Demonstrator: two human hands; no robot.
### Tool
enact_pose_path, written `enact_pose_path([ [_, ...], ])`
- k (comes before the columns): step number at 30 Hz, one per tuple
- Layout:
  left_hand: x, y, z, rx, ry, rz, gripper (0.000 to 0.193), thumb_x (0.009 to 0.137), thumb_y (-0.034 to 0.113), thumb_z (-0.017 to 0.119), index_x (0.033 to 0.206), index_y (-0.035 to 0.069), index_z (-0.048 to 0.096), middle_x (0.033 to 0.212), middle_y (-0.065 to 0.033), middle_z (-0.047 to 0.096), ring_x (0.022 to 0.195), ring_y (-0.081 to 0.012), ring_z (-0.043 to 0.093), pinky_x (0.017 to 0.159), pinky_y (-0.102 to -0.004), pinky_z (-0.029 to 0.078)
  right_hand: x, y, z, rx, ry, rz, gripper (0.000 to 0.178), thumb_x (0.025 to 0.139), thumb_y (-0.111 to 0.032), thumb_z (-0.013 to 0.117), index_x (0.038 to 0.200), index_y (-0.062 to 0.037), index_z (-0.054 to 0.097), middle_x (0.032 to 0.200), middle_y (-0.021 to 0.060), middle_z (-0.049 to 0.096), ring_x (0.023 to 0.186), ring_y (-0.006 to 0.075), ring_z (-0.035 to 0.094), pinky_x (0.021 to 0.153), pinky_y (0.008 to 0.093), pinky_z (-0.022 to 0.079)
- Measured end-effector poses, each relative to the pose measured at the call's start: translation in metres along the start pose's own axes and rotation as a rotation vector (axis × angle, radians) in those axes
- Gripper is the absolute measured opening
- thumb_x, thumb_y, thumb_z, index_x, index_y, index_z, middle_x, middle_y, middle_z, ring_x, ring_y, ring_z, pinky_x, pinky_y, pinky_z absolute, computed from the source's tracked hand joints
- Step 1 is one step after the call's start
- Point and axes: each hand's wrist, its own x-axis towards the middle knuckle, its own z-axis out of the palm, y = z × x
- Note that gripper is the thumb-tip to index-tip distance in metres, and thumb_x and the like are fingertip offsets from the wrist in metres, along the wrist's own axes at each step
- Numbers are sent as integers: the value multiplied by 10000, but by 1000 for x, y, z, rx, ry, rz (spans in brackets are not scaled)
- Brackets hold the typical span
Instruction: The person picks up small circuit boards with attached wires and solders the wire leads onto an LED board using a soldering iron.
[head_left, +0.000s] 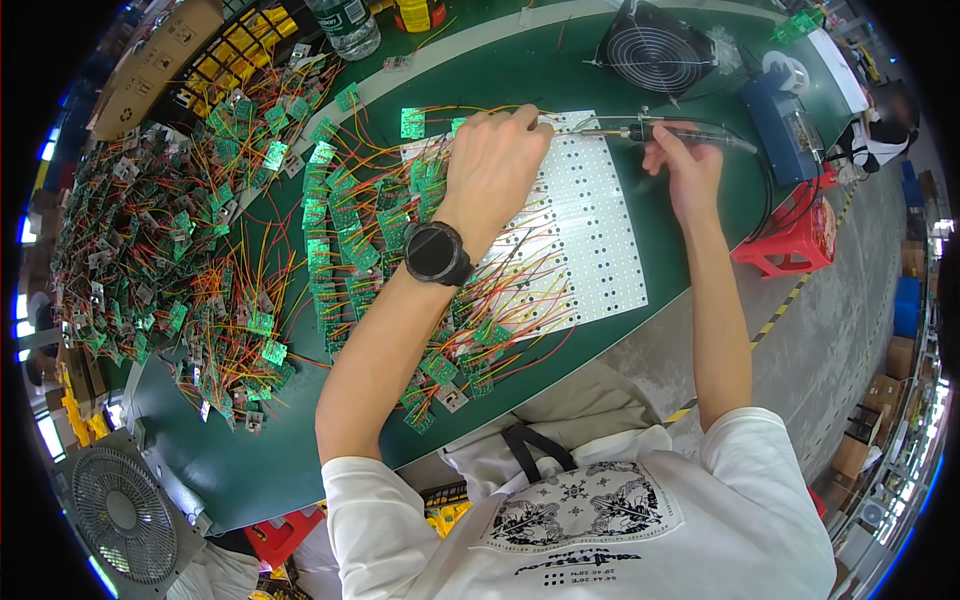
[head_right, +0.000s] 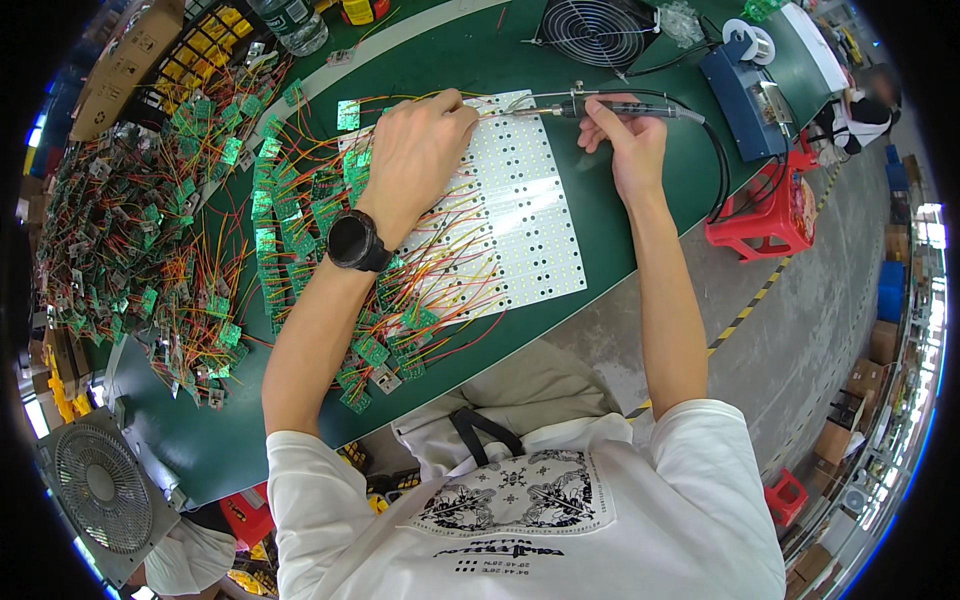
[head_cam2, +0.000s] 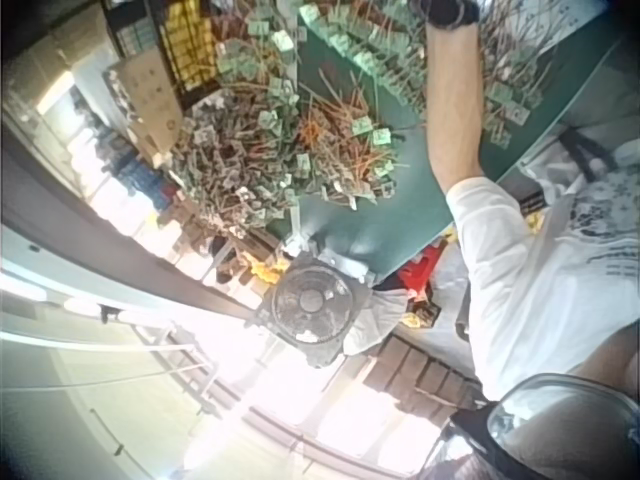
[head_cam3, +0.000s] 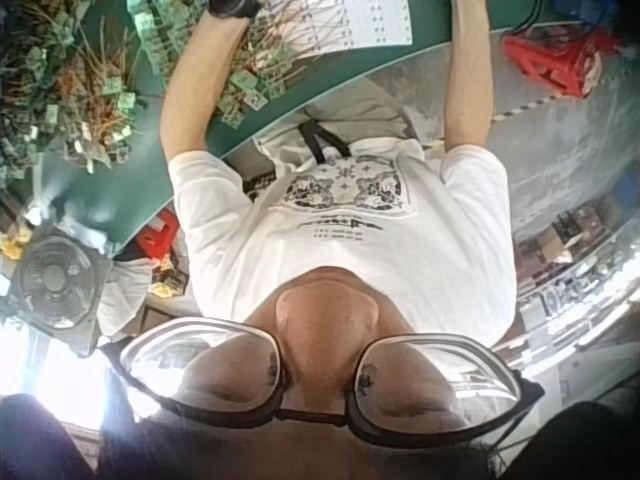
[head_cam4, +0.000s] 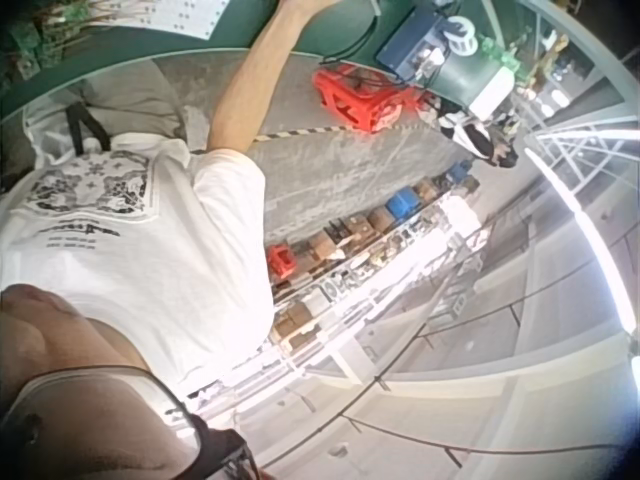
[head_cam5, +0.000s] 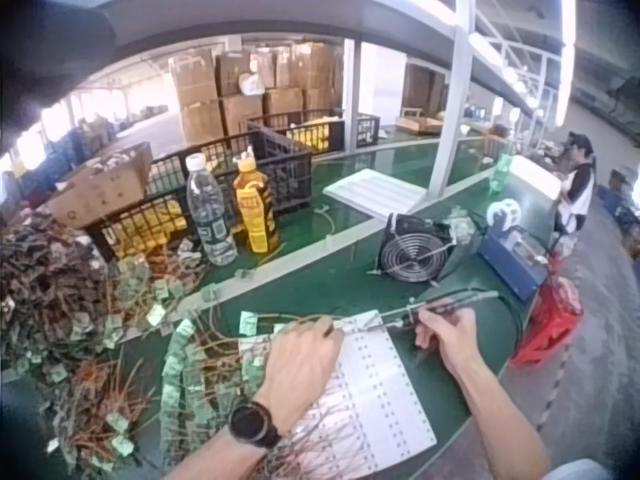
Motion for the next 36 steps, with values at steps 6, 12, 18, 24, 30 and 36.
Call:
enact_pose_path([
  [6, -1, -1, 1, -9, 15, 6, 76, 780, 101, 626, 799, 37, 661, 815, -94, 615, 688, -324, 609, 632, -405, 496, -1, -1, 1, -17, -1, -3, 206, 851, -72, 673, 983, 82, 633, 740, 124, 643, 572, 169, 611, 514, 249, 457],
  [12, 0, 1, 0, -8, 6, 14, 74, 775, 97, 625, 791, 34, 659, 817, -95, 614, 689, -324, 610, 632, -407, 498, -1, 0, 1, -30, -2, -13, 213, 850, -76, 674, 986, 82, 633, 744, 123, 643, 574, 168, 611, 516, 248, 458],
  [18, -1, 0, 2, -22, 10, 15, 70, 773, 89, 620, 790, 37, 663, 827, -93, 618, 699, -324, 614, 637, -410, 500, -1, 2, 0, -18, 15, -5, 205, 847, -74, 674, 975, 80, 632, 738, 126, 643, 567, 170, 610, 512, 250, 457],
  [24, 2, 1, 2, -26, 17, 9, 75, 776, 95, 623, 795, 41, 672, 832, -90, 622, 707, -319, 621, 645, -408, 506, 3, 2, -4, 69, 63, -11, 189, 843, -61, 670, 965, 76, 626, 734, 135, 645, 551, 171, 601, 498, 247, 448],
  [30, -1, -1, -10, -66, -6, -14, 115, 815, 148, 638, 835, 41, 674, 861, -88, 631, 774, -302, 622, 688, -409, 503, 5, 1, 1, 88, 57, 0, 188, 842, -61, 676, 963, 73, 625, 724, 126, 639, 537, 161, 586, 483, 245, 434],
  [36, 8, 1, -99, -210, 245, 91, 159, 832, 177, 656, 900, 35, 673, 893, -90, 642, 815, -284, 612, 710, -373, 492, 2, 4, 1, 112, 64, 9, 191, 846, -77, 687, 962, 61, 625, 710, 109, 635, 520, 139, 570, 467, 229, 415],
])
